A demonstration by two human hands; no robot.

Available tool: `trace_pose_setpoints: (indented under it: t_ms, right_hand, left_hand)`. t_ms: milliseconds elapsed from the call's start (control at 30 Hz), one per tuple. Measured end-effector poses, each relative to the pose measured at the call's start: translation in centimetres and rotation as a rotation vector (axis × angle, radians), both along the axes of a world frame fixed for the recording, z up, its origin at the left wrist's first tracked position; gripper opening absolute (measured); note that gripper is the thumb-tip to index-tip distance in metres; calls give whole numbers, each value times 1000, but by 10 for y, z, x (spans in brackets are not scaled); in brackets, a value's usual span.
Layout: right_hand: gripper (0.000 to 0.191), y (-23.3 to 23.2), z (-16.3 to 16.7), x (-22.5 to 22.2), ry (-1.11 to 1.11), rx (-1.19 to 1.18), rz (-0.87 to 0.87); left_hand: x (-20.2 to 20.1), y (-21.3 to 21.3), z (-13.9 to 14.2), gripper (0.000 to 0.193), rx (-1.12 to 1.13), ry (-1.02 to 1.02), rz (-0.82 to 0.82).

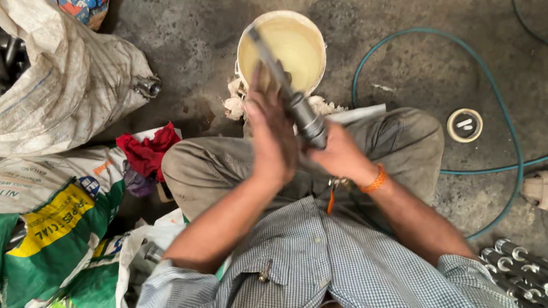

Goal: The person sits on the floor and repeatedly cleans cylindrical metal parts using a handheld pneumatic tool. They pick up each part, apply the tool to its surface, and place it into a pile on the floor.

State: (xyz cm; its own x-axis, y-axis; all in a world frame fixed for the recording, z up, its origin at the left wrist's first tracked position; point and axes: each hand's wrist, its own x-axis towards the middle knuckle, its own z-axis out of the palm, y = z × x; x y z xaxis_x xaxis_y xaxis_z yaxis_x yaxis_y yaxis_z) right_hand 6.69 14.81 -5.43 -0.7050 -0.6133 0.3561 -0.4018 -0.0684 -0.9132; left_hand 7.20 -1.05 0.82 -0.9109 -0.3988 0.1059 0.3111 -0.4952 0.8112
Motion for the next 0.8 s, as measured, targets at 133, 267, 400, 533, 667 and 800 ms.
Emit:
trace_pose_setpoints:
  t_ms: [133, 267, 400, 533, 667, 800]
  right_hand:
    - [36, 1, 10, 0, -989, -16, 312]
    - [35, 2, 5, -3, -574, 143, 45]
    - [28, 1, 4, -2, -634, 76, 135]
    - [26, 5, 3, -1, -809, 87, 115]
    - [27, 7, -6, -9, -300, 146, 10]
    - [27, 15, -10, -1, -953, 66, 206]
  left_hand:
    - [-34, -9, -28, 92, -333, -2, 117]
    - [-37, -18, -39, 98, -17, -69, 68]
    - [-28, -10, -40, 98, -177, 0, 112]
    - [-32, -11, -45, 94, -297, -77, 201]
    - [-28, -6, -56, 91, 4, 56, 54]
    - [-34, -9, -62, 81, -311, 1, 250]
